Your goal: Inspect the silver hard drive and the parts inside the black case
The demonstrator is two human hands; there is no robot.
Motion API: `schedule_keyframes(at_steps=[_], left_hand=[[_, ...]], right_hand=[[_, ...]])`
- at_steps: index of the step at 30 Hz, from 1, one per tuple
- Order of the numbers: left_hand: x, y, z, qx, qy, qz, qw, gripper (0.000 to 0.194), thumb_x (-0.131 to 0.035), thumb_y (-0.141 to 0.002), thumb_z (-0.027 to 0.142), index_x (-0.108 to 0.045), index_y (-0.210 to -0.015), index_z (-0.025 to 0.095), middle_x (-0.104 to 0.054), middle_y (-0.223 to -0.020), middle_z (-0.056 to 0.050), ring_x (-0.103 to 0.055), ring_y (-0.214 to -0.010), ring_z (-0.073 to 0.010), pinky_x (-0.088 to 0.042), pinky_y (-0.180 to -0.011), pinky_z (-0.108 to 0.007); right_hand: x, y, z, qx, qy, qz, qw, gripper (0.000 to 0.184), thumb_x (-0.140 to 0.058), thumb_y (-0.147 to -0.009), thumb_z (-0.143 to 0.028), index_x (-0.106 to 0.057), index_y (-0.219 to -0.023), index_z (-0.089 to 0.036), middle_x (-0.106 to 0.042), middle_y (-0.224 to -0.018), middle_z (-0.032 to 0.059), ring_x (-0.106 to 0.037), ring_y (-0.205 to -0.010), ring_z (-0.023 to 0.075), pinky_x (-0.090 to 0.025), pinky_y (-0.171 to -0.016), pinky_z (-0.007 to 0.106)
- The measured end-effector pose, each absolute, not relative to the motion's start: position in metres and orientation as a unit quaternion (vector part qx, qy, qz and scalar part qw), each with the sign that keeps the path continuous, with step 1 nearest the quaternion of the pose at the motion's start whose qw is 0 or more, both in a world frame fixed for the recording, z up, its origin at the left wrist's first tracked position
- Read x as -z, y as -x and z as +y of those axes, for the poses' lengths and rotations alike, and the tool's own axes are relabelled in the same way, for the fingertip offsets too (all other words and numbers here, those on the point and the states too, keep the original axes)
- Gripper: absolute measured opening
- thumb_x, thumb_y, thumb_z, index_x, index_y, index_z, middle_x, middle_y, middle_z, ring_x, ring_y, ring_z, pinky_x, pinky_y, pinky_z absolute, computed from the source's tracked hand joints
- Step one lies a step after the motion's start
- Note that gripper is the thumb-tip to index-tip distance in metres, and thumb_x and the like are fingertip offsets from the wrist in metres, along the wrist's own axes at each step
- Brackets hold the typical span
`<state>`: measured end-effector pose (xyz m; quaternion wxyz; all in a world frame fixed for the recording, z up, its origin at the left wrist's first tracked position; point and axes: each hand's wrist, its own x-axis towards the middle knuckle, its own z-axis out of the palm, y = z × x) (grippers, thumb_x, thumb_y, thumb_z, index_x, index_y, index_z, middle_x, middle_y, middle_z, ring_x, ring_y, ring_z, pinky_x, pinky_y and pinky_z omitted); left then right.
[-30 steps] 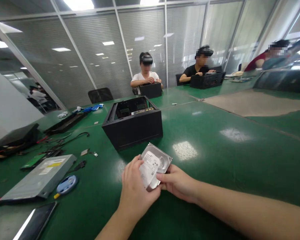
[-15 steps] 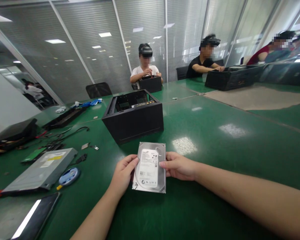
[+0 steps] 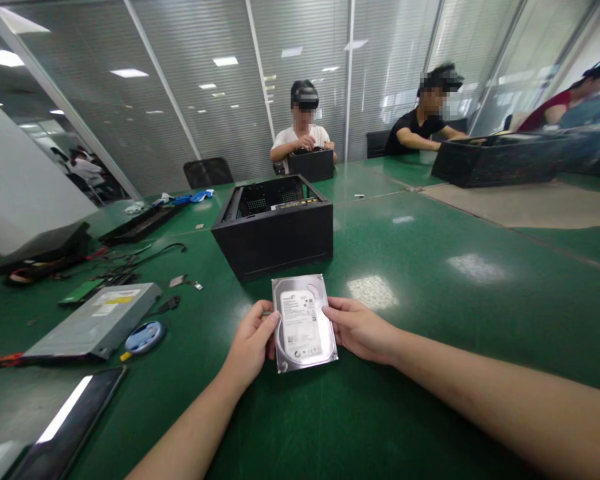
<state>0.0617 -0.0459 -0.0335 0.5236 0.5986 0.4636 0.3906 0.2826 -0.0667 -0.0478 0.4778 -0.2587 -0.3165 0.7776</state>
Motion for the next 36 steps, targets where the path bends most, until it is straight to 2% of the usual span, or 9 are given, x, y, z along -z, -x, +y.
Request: schedule_keyframes(at_steps=[5, 12, 17, 20, 24, 27, 30, 34, 36], left_hand=[[0.034, -0.063, -0.042, -0.376, -0.607, 0.477, 0.512, 0.036, -0.053, -0.089, 0.052, -0.054, -0.099, 0.018, -0.056, -0.062, 0.005, -0.046, -0.043, -0.0083, -0.035, -0.04, -0.018], [0.037, -0.06, -0.038, -0.362, -0.632, 0.478, 0.491, 0.036, -0.049, -0.09, 0.053, -0.054, -0.1, 0.018, -0.055, -0.063, 0.005, -0.045, -0.046, -0.0081, -0.033, -0.041, -0.018], [0.036, -0.062, -0.041, -0.375, -0.624, 0.477, 0.493, 0.036, -0.052, -0.089, 0.053, -0.055, -0.099, 0.018, -0.053, -0.061, 0.005, -0.045, -0.046, -0.0091, -0.033, -0.041, -0.019], [0.036, -0.065, -0.042, -0.398, -0.611, 0.474, 0.493, 0.036, -0.054, -0.088, 0.053, -0.055, -0.1, 0.018, -0.057, -0.066, 0.004, -0.05, -0.05, -0.0106, -0.035, -0.043, -0.02], [0.037, -0.069, -0.043, -0.425, -0.594, 0.463, 0.502, 0.037, -0.056, -0.088, 0.051, -0.057, -0.103, 0.017, -0.065, -0.078, -0.001, -0.06, -0.061, -0.0145, -0.044, -0.051, -0.023], [0.036, -0.07, -0.044, -0.434, -0.571, 0.422, 0.554, 0.042, -0.061, -0.085, 0.048, -0.058, -0.111, 0.015, -0.07, -0.086, -0.004, -0.065, -0.071, -0.0185, -0.052, -0.063, -0.029], [0.036, -0.068, -0.045, -0.426, -0.572, 0.387, 0.584, 0.049, -0.065, -0.083, 0.043, -0.056, -0.121, 0.013, -0.07, -0.091, -0.006, -0.066, -0.075, -0.0197, -0.053, -0.069, -0.031], [0.034, -0.064, -0.048, -0.428, -0.591, 0.382, 0.567, 0.051, -0.066, -0.084, 0.038, -0.054, -0.127, 0.012, -0.067, -0.081, -0.004, -0.063, -0.069, -0.0154, -0.049, -0.059, -0.024], [0.032, -0.064, -0.051, -0.421, -0.594, 0.38, 0.57, 0.059, -0.067, -0.083, 0.037, -0.049, -0.134, 0.013, -0.066, -0.079, -0.004, -0.062, -0.064, -0.0141, -0.047, -0.053, -0.022]], right_hand=[[0.048, -0.286, -0.064, -0.791, 0.24, -0.314, 0.467, 0.035, -0.062, -0.088, -0.018, -0.06, -0.122, -0.013, -0.07, -0.114, 0.0153, -0.07, -0.098, 0.0242, -0.05, -0.094, 0.045], [0.047, -0.289, -0.063, -0.805, 0.222, -0.319, 0.448, 0.041, -0.064, -0.084, -0.014, -0.057, -0.125, -0.014, -0.068, -0.119, 0.0146, -0.068, -0.104, 0.0234, -0.047, -0.098, 0.043], [0.052, -0.293, -0.062, -0.807, 0.206, -0.34, 0.438, 0.048, -0.067, -0.082, -0.015, -0.055, -0.128, -0.017, -0.065, -0.125, 0.0136, -0.065, -0.111, 0.0234, -0.043, -0.103, 0.044], [0.052, -0.293, -0.062, -0.801, 0.208, -0.351, 0.439, 0.053, -0.071, -0.079, -0.013, -0.055, -0.129, -0.018, -0.064, -0.126, 0.013, -0.064, -0.113, 0.024, -0.043, -0.104, 0.045], [0.051, -0.29, -0.065, -0.779, 0.217, -0.366, 0.46, 0.057, -0.075, -0.075, -0.012, -0.055, -0.128, -0.016, -0.067, -0.121, 0.0133, -0.065, -0.111, 0.0246, -0.044, -0.104, 0.046], [0.052, -0.286, -0.068, -0.753, 0.232, -0.382, 0.483, 0.059, -0.077, -0.073, -0.012, -0.056, -0.128, -0.015, -0.07, -0.112, 0.0132, -0.068, -0.103, 0.0255, -0.047, -0.1, 0.05], [0.05, -0.285, -0.072, -0.734, 0.245, -0.392, 0.498, 0.057, -0.078, -0.073, -0.014, -0.058, -0.126, -0.015, -0.071, -0.108, 0.0133, -0.07, -0.098, 0.0262, -0.05, -0.095, 0.051], [0.047, -0.286, -0.073, -0.725, 0.247, -0.393, 0.508, 0.055, -0.079, -0.072, -0.016, -0.06, -0.124, -0.014, -0.072, -0.108, 0.0142, -0.07, -0.097, 0.0272, -0.051, -0.093, 0.05], [0.047, -0.287, -0.071, -0.73, 0.242, -0.384, 0.511, 0.055, -0.079, -0.072, -0.016, -0.061, -0.123, -0.014, -0.072, -0.109, 0.0144, -0.07, -0.097, 0.0276, -0.051, -0.094, 0.05]])
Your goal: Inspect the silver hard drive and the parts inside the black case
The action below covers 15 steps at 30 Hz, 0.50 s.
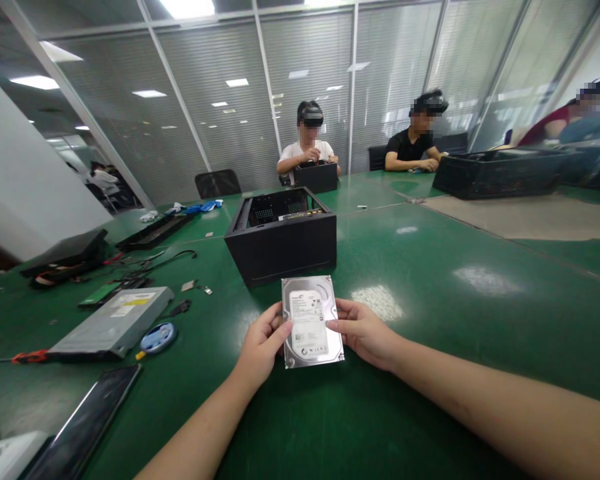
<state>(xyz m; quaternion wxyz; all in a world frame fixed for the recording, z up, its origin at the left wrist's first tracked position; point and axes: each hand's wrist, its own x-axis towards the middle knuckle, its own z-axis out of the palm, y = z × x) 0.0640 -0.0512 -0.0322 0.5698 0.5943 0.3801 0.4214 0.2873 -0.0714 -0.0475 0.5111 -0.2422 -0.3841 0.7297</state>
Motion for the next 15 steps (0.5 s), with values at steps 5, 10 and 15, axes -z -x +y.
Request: schedule_keyframes(at_steps=[5, 10, 15], left_hand=[[0.026, -0.071, -0.062, -0.367, -0.597, 0.383, 0.601, 0.088, -0.061, -0.086, 0.043, -0.012, -0.154, 0.018, -0.067, -0.073, -0.003, -0.059, -0.047, -0.0147, -0.045, -0.038, -0.022], [0.023, -0.075, -0.065, -0.367, -0.592, 0.396, 0.598, 0.085, -0.057, -0.089, 0.043, -0.008, -0.155, 0.021, -0.069, -0.084, -0.008, -0.063, -0.054, -0.0165, -0.048, -0.038, -0.022], [0.024, -0.076, -0.063, -0.346, -0.602, 0.415, 0.588, 0.088, -0.059, -0.087, 0.043, -0.007, -0.155, 0.023, -0.068, -0.083, -0.006, -0.061, -0.054, -0.0158, -0.048, -0.04, -0.023]], right_hand=[[0.052, -0.291, -0.066, -0.745, 0.235, -0.355, 0.514, 0.054, -0.077, -0.074, -0.016, -0.06, -0.125, -0.015, -0.071, -0.112, 0.0144, -0.07, -0.097, 0.028, -0.051, -0.093, 0.049], [0.05, -0.292, -0.063, -0.764, 0.214, -0.349, 0.499, 0.061, -0.076, -0.071, -0.009, -0.056, -0.129, -0.015, -0.071, -0.111, 0.0143, -0.07, -0.099, 0.0283, -0.05, -0.093, 0.049], [0.045, -0.291, -0.063, -0.773, 0.205, -0.329, 0.502, 0.067, -0.075, -0.065, -0.002, -0.057, -0.127, -0.017, -0.072, -0.11, 0.0123, -0.069, -0.102, 0.0293, -0.049, -0.094, 0.05]])
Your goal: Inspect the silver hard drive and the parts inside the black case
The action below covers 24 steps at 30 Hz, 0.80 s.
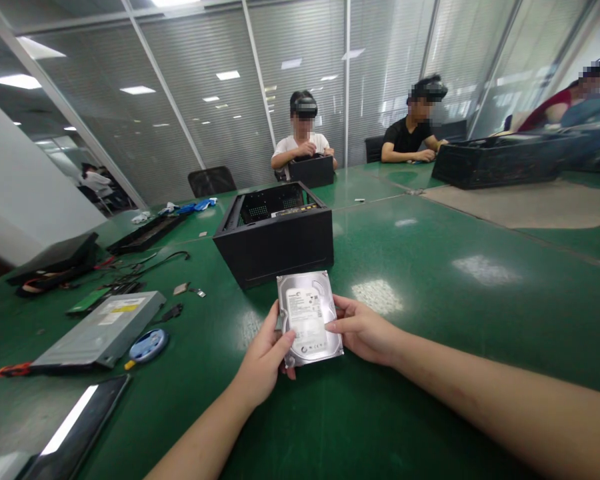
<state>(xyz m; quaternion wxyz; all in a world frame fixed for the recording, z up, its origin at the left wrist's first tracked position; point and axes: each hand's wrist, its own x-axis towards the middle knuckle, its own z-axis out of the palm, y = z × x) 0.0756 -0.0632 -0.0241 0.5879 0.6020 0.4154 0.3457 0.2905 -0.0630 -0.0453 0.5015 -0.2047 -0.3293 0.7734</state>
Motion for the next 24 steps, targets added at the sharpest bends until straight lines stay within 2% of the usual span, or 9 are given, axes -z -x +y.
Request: schedule_keyframes(at_steps=[7, 9, 14, 18, 24], left_hand=[[0.0271, -0.0748, -0.0638, -0.341, -0.607, 0.438, 0.568, 0.09, -0.061, -0.085, 0.042, -0.007, -0.155, 0.024, -0.066, -0.078, -0.004, -0.058, -0.048, -0.0148, -0.048, -0.041, -0.025], [0.0282, -0.0741, -0.0629, -0.338, -0.613, 0.436, 0.565, 0.089, -0.061, -0.086, 0.042, -0.008, -0.155, 0.024, -0.066, -0.082, -0.004, -0.059, -0.049, -0.0145, -0.049, -0.041, -0.025], [0.0254, -0.0758, -0.0633, -0.349, -0.612, 0.422, 0.571, 0.08, -0.057, -0.088, 0.043, -0.013, -0.153, 0.026, -0.065, -0.106, -0.011, -0.062, -0.058, -0.014, -0.053, -0.043, -0.025], [0.0209, -0.0778, -0.0647, -0.354, -0.606, 0.422, 0.574, 0.074, -0.056, -0.089, 0.044, -0.021, -0.151, 0.025, -0.066, -0.107, -0.011, -0.062, -0.058, -0.0143, -0.053, -0.042, -0.025], [0.0221, -0.0777, -0.0644, -0.355, -0.607, 0.417, 0.576, 0.077, -0.058, -0.088, 0.042, -0.019, -0.153, 0.026, -0.066, -0.11, -0.01, -0.063, -0.059, -0.0155, -0.053, -0.042, -0.026]], right_hand=[[0.0467, -0.2915, -0.0624, -0.776, 0.194, -0.332, 0.499, 0.065, -0.075, -0.065, -0.002, -0.06, -0.126, -0.017, -0.072, -0.111, 0.012, -0.069, -0.101, 0.0289, -0.048, -0.095, 0.05], [0.0465, -0.292, -0.0624, -0.775, 0.201, -0.328, 0.501, 0.061, -0.075, -0.065, -0.003, -0.062, -0.123, -0.017, -0.071, -0.112, 0.0117, -0.068, -0.103, 0.0286, -0.048, -0.096, 0.049], [0.0484, -0.294, -0.0621, -0.772, 0.237, -0.316, 0.499, 0.049, -0.077, -0.073, -0.016, -0.064, -0.121, -0.017, -0.072, -0.109, 0.0121, -0.07, -0.097, 0.0258, -0.049, -0.09, 0.044], [0.0501, -0.295, -0.0621, -0.77, 0.248, -0.319, 0.494, 0.044, -0.075, -0.079, -0.024, -0.064, -0.12, -0.016, -0.074, -0.102, 0.0115, -0.071, -0.089, 0.0223, -0.052, -0.081, 0.037], [0.0481, -0.2953, -0.0622, -0.774, 0.242, -0.317, 0.493, 0.043, -0.075, -0.078, -0.018, -0.065, -0.119, -0.016, -0.074, -0.101, 0.0109, -0.071, -0.086, 0.0209, -0.052, -0.08, 0.036]])
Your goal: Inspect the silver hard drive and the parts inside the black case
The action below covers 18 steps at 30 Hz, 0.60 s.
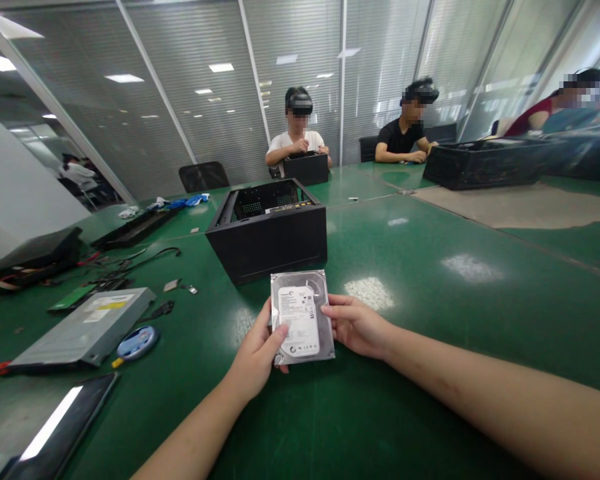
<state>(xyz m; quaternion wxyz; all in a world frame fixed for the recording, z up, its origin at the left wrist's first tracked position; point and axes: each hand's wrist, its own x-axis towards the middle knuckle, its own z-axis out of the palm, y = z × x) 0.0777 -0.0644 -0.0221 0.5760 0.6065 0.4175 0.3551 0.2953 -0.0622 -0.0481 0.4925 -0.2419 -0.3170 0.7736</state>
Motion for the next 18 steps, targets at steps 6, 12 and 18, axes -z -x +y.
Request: schedule_keyframes(at_steps=[6, 12, 18], left_hand=[[0.0211, -0.079, -0.0634, -0.35, -0.597, 0.421, 0.586, 0.083, -0.064, -0.084, 0.041, -0.019, -0.153, 0.028, -0.067, -0.108, -0.009, -0.063, -0.058, -0.0159, -0.052, -0.041, -0.025], [0.0213, -0.0787, -0.064, -0.353, -0.607, 0.425, 0.571, 0.076, -0.061, -0.086, 0.042, -0.022, -0.15, 0.027, -0.063, -0.118, -0.013, -0.065, -0.061, -0.0161, -0.053, -0.041, -0.025], [0.0234, -0.077, -0.0639, -0.349, -0.612, 0.425, 0.568, 0.073, -0.06, -0.087, 0.042, -0.024, -0.149, 0.028, -0.061, -0.121, -0.013, -0.066, -0.065, -0.0185, -0.054, -0.041, -0.026]], right_hand=[[0.0469, -0.297, -0.064, -0.777, 0.23, -0.324, 0.488, 0.049, -0.076, -0.073, -0.014, -0.065, -0.12, -0.016, -0.073, -0.107, 0.0114, -0.071, -0.089, 0.0215, -0.051, -0.087, 0.04], [0.0439, -0.2984, -0.0665, -0.779, 0.206, -0.35, 0.477, 0.048, -0.076, -0.071, -0.01, -0.067, -0.118, -0.016, -0.072, -0.11, 0.0116, -0.07, -0.094, 0.0225, -0.052, -0.088, 0.04], [0.0451, -0.2987, -0.0655, -0.78, 0.206, -0.355, 0.472, 0.049, -0.077, -0.07, -0.011, -0.067, -0.118, -0.017, -0.073, -0.109, 0.011, -0.07, -0.093, 0.0215, -0.052, -0.09, 0.04]])
